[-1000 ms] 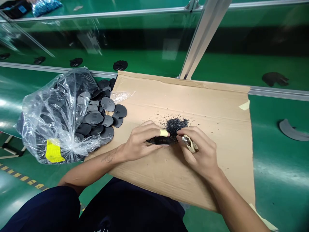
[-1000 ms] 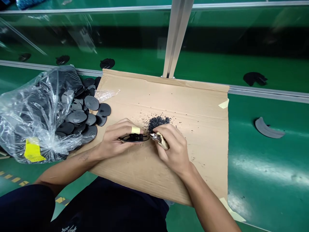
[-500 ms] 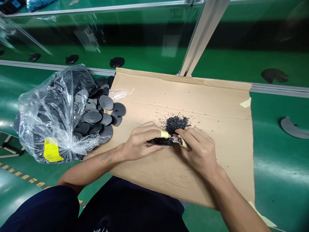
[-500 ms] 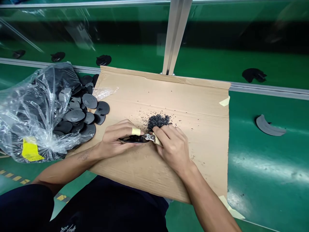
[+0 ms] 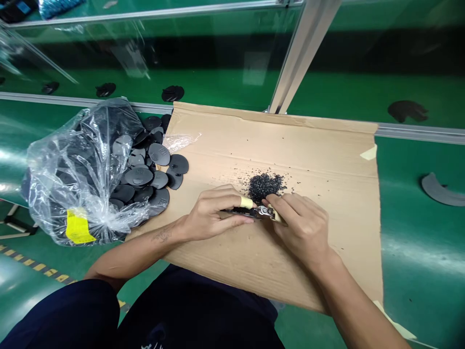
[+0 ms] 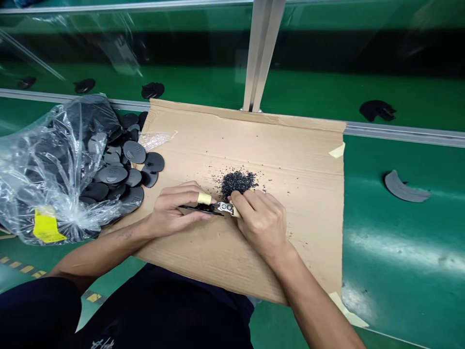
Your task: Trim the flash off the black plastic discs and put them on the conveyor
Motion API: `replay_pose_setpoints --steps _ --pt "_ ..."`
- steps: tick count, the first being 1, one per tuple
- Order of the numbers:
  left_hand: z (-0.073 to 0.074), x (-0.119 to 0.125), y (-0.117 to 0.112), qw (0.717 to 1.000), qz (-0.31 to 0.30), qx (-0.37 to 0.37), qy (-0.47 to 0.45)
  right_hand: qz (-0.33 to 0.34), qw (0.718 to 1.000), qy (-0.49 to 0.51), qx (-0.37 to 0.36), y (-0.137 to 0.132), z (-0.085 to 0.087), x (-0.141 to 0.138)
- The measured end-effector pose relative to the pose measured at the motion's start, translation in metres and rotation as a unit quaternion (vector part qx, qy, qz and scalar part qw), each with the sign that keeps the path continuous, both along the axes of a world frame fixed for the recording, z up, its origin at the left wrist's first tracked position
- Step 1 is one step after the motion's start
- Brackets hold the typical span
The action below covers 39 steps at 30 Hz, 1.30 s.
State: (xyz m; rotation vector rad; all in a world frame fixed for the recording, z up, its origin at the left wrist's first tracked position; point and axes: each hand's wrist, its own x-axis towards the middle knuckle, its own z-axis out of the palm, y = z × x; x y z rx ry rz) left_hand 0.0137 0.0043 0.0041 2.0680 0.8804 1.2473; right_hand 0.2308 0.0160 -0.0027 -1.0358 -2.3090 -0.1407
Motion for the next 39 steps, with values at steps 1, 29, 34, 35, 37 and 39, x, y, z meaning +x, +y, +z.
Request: replay_pose_setpoints --steps 1,29,34,35,37,39 --pt "-0.0001 0.0 -0.0002 1.0 -0.001 -0.003 0.0 -0.001 1.0 -0.001 0.001 -0.0004 -0.0004 0.0004" --pt "-0.0064 0.003 0.0034 0.998 0.013 0.015 0.066 -0.037 0.998 -0.045 -0.037 0.0039 -0.0072 0.0035" --pt "-0.0078 0.0018 0.0039 0.997 0.026 0.017 0.071 -0.041 0.998 -0.049 -0.024 0.0039 -0.0063 0.0034" --pt "-0.0078 0.0018 0.0039 0.997 0.027 0.018 0.071 -0.042 0.998 -0.05 -0.025 0.0039 -0.0063 0.0034" --pt "-0.0077 0.0019 0.004 0.997 0.028 0.022 0.07 -0.044 0.997 -0.052 -0.031 0.004 -0.0062 0.0034" --pt "-0.0078 0.0019 0.0042 0.997 0.033 0.024 0.071 -0.048 0.997 -0.053 -0.038 0.0042 -0.0062 0.0034"
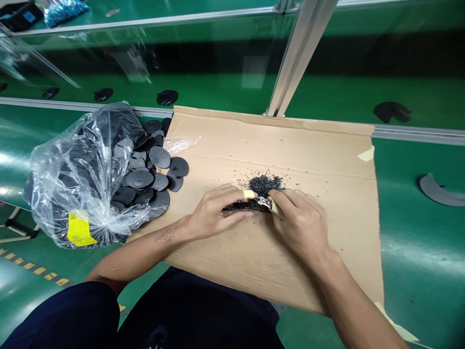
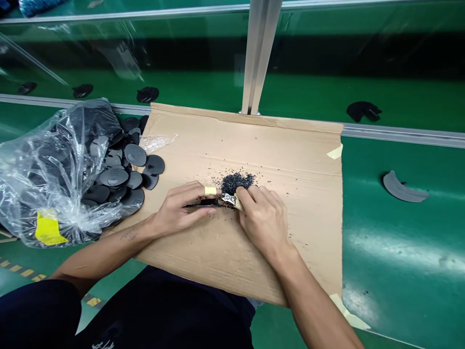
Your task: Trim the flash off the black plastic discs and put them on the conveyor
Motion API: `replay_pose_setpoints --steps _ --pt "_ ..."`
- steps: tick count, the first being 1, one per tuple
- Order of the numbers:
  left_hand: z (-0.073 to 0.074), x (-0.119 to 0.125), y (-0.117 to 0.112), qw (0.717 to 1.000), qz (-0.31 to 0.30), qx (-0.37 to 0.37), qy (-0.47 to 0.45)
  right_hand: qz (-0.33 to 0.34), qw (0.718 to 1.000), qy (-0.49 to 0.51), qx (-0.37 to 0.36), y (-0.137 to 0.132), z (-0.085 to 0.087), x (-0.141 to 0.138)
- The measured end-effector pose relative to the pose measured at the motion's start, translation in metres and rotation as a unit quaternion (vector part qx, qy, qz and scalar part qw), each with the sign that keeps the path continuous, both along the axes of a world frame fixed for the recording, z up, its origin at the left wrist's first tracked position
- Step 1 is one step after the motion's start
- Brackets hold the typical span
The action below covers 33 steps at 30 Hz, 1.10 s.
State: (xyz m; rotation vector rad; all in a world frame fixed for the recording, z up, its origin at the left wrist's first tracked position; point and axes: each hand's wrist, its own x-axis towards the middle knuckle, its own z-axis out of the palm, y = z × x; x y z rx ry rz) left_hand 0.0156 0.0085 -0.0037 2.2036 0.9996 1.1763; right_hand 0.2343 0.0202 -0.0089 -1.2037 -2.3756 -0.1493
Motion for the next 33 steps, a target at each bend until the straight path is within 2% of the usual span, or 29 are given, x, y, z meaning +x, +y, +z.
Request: replay_pose_setpoints --steps 9,13,19,21,23,26,29,31,33 --pt "-0.002 -0.001 0.001 1.0 0.006 -0.005 -0.001 -0.004 1.0 0.018 -0.005 0.0 0.0 0.0" --pt "-0.001 -0.001 0.0 1.0 0.016 -0.017 0.003 0.015 0.996 0.078 -0.049 0.0 0.0 0.001" --pt "0.001 -0.002 -0.002 0.998 0.015 -0.048 -0.042 0.106 0.953 0.235 -0.157 -0.001 0.011 -0.003" --pt "0.002 -0.003 -0.001 0.997 0.005 -0.044 -0.064 0.145 0.944 0.247 -0.163 -0.002 0.013 -0.005" --pt "0.002 -0.003 -0.001 0.997 -0.006 -0.032 -0.067 0.165 0.946 0.238 -0.145 -0.002 0.013 -0.005" --pt "0.001 -0.004 0.0 1.0 0.008 0.023 0.003 0.161 0.969 0.177 -0.066 -0.003 0.01 -0.005" --pt "-0.001 -0.005 0.001 0.983 0.04 0.103 0.146 0.164 0.98 0.115 0.01 -0.005 0.009 -0.005" --pt "-0.002 -0.004 0.001 0.969 0.038 0.125 0.208 0.185 0.975 0.122 0.008 -0.006 0.01 -0.007" --pt "-0.003 -0.004 0.001 0.97 0.031 0.114 0.214 0.205 0.96 0.187 -0.038 -0.007 0.011 -0.008"
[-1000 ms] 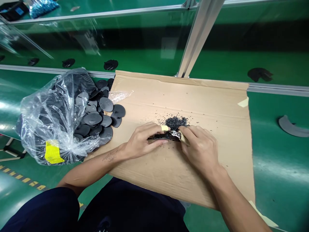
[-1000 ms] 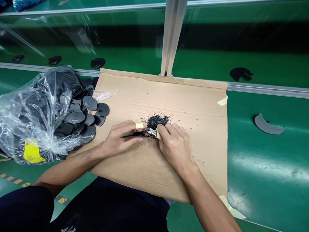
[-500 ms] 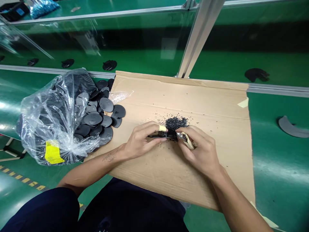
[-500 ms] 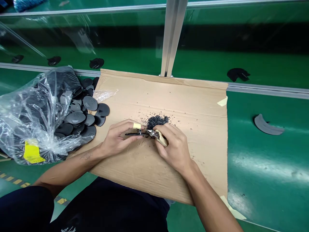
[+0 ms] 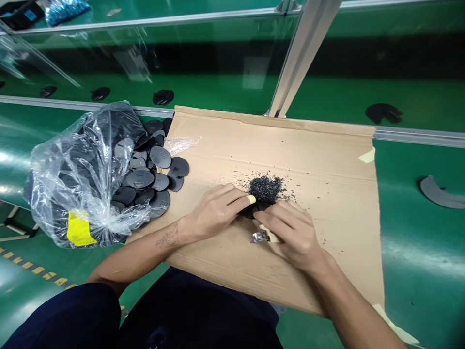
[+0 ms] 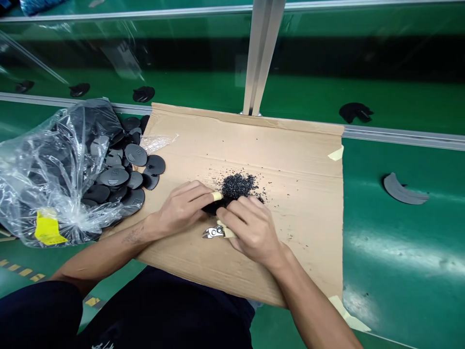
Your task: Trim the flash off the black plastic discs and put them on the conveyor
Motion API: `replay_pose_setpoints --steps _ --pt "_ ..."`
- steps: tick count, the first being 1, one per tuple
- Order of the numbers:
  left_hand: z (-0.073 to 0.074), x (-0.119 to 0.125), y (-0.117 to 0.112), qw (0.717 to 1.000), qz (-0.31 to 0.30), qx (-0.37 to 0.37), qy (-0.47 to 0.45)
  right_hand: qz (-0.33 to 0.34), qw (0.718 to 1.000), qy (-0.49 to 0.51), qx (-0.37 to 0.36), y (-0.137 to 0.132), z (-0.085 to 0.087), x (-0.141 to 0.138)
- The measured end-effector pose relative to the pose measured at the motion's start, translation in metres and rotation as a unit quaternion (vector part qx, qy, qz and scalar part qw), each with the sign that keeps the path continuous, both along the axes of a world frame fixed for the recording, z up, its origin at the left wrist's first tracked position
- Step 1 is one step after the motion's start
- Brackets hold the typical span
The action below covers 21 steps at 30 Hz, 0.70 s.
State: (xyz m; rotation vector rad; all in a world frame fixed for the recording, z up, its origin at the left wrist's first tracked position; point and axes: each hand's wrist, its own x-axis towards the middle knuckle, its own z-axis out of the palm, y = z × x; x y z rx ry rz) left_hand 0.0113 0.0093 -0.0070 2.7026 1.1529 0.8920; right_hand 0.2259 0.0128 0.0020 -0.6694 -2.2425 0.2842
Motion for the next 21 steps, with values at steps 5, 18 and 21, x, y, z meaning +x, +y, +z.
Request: replay_pose_setpoints --steps 5,18,21 --pt "0.001 -0.003 0.001 0.983 -0.023 -0.106 -0.148 -0.084 0.985 0.119 -0.088 0.006 0.001 0.006" --pt "0.009 0.001 -0.005 0.932 -0.082 -0.202 -0.288 -0.147 0.983 -0.11 0.028 0.009 -0.005 0.011" --pt "0.007 0.001 -0.006 0.929 -0.084 -0.211 -0.293 -0.161 0.978 -0.123 0.05 0.008 -0.004 0.011"
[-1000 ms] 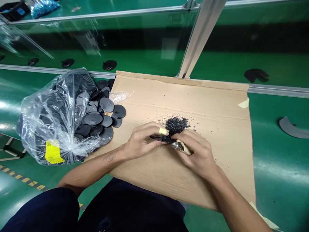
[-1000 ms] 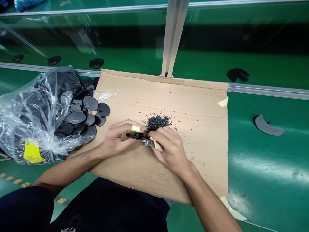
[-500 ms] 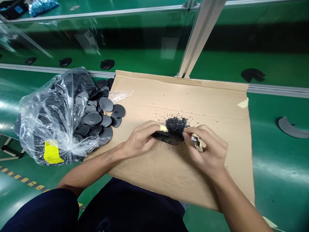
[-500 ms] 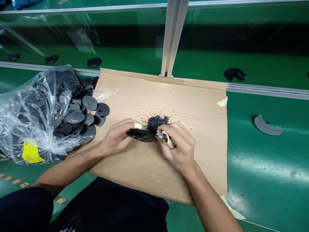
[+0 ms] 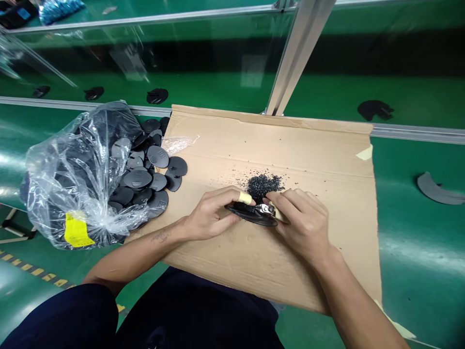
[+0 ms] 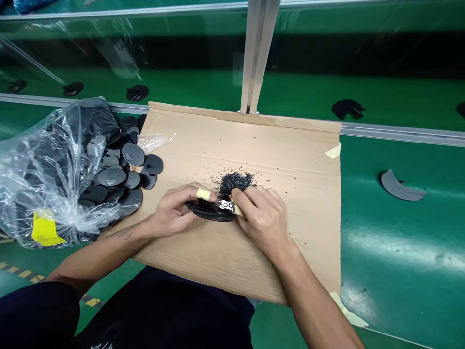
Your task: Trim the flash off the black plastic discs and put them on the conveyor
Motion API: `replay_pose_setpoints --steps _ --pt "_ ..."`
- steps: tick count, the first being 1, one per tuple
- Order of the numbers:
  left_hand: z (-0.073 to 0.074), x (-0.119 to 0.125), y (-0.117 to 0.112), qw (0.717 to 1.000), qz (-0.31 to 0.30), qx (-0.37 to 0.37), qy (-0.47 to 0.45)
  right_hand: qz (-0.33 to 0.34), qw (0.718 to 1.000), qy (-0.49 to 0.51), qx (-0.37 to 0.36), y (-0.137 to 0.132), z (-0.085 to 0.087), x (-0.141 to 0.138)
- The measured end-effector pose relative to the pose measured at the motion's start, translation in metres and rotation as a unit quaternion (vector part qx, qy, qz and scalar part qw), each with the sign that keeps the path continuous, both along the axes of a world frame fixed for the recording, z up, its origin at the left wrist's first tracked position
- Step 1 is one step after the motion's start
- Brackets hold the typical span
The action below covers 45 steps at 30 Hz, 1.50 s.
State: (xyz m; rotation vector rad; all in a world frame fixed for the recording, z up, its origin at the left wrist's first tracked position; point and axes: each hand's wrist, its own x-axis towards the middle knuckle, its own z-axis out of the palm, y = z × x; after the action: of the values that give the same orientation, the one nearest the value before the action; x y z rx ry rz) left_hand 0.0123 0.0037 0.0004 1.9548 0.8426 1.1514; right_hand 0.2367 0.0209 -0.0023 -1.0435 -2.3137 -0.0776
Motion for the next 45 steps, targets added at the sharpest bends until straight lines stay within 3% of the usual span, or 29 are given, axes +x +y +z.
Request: replay_pose_setpoints --steps 9,21,28,33,39,42,45 --pt "-0.004 0.002 -0.003 1.0 0.006 0.007 -0.008 -0.026 0.997 -0.024 0.075 -0.003 0.004 -0.002" --pt "-0.008 0.003 -0.005 0.998 0.017 0.044 -0.034 -0.027 0.997 -0.021 0.07 -0.007 0.003 -0.005" --pt "-0.001 0.004 -0.004 0.998 0.033 0.044 -0.011 -0.038 0.999 -0.007 0.033 -0.003 0.0 0.0" --pt "-0.008 0.007 -0.003 0.994 0.006 0.089 0.069 -0.047 0.995 -0.067 0.061 0.0 0.002 0.002" --pt "-0.012 0.009 -0.003 0.99 0.064 0.097 0.082 -0.07 0.991 -0.084 0.078 0.003 0.0 0.004" --pt "-0.009 0.008 -0.003 0.992 0.084 0.07 0.055 -0.074 0.996 -0.046 0.036 0.005 -0.003 0.006" --pt "-0.008 0.008 -0.002 0.994 0.102 -0.014 0.023 -0.031 0.991 0.075 -0.105 0.007 -0.001 0.007"
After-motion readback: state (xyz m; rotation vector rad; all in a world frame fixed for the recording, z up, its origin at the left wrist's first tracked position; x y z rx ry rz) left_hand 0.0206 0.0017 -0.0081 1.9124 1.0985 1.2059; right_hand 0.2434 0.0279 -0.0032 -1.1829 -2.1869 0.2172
